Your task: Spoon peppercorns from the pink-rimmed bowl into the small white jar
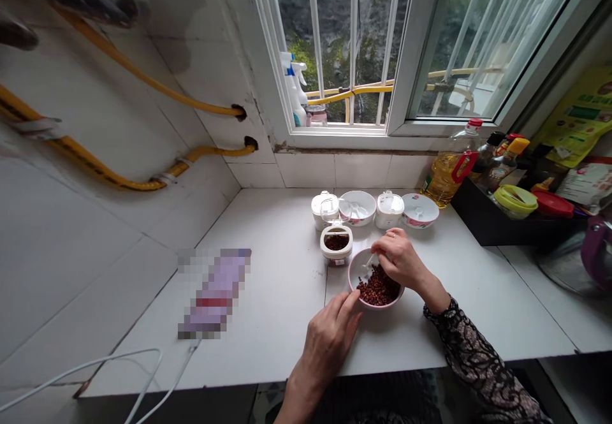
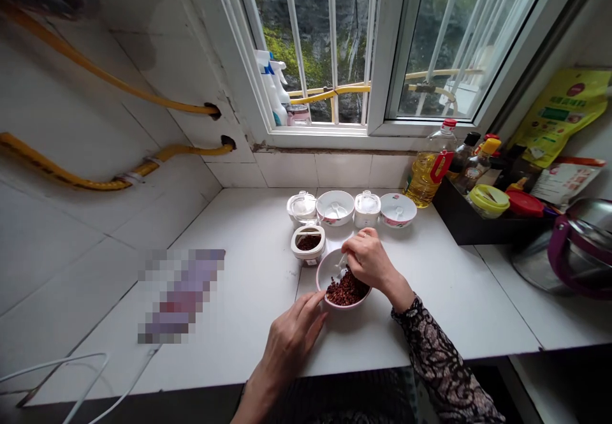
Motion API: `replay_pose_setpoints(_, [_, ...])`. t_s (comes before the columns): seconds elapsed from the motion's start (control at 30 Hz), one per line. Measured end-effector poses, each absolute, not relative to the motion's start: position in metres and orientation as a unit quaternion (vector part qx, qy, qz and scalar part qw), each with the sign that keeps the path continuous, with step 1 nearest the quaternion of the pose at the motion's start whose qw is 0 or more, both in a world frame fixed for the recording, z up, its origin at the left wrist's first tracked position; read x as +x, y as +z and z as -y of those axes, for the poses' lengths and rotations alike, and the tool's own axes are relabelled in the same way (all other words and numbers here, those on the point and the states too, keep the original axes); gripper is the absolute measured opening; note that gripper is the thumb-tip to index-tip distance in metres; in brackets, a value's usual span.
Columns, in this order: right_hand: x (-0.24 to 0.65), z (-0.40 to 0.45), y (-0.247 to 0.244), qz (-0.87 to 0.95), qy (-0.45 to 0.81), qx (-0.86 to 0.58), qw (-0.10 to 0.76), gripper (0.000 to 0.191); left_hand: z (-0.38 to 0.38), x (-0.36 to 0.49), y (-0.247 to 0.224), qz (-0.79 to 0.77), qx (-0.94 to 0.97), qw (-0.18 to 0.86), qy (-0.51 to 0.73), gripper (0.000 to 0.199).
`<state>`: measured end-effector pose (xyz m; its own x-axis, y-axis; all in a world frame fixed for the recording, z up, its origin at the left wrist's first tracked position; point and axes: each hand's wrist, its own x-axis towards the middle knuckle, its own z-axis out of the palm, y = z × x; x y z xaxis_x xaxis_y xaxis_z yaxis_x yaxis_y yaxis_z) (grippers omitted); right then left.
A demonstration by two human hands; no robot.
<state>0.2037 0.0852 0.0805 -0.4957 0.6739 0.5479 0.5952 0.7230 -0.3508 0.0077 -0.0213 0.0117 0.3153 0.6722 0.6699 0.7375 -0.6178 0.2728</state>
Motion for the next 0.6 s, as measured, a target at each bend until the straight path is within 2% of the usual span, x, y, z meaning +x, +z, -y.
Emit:
replay_pose_setpoints(0.2, [0.1978,-0.0827,0.0751,0.850,0.168,-0.380,0.323,0.024,0.0206,0.0081,0.0136,0.433,-0.809,0.052,-0.395,0.028])
replay_pose_setpoints(0.6, [0.2045,-0.0878,0.0821,0.711,0.295,-0.490,0.409,0.021,0.0214,0.0076,0.0146,0.432,-0.808,0.047,-0.397,0.032])
